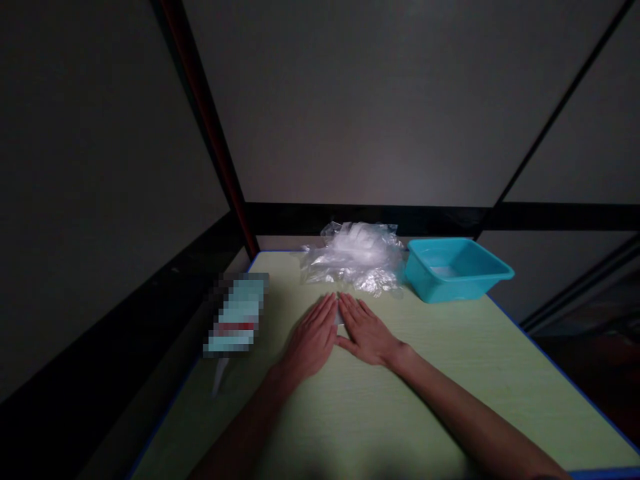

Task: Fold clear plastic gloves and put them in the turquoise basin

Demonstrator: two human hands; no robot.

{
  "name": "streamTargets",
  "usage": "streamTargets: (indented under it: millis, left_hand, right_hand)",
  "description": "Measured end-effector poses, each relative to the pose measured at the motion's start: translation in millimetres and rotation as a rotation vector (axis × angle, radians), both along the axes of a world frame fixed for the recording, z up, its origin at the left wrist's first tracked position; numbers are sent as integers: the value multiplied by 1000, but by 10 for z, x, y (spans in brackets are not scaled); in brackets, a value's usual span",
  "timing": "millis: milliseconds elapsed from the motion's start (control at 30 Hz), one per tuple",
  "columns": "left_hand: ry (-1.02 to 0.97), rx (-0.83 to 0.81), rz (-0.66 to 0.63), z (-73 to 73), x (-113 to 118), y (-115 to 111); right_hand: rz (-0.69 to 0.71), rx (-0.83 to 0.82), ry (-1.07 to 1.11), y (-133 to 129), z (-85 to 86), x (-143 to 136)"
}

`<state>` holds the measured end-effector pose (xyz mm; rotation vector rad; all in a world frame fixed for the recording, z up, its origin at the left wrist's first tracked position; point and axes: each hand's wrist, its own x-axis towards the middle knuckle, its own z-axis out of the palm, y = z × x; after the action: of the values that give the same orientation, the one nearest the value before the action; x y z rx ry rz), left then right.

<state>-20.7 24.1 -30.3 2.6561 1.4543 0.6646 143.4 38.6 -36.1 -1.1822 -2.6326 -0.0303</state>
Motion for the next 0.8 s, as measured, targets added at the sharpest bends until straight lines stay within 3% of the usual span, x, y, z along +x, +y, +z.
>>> streamTargets:
  millis: [200,800]
  left_hand:
    - [185,46,-26,-94,-34,-4]
    - [243,-14,-13,-21,-15,-27]
  right_hand:
    - [10,-6,1,-2,-13,4]
    - [-12,-91,-10,-14,29,-6]
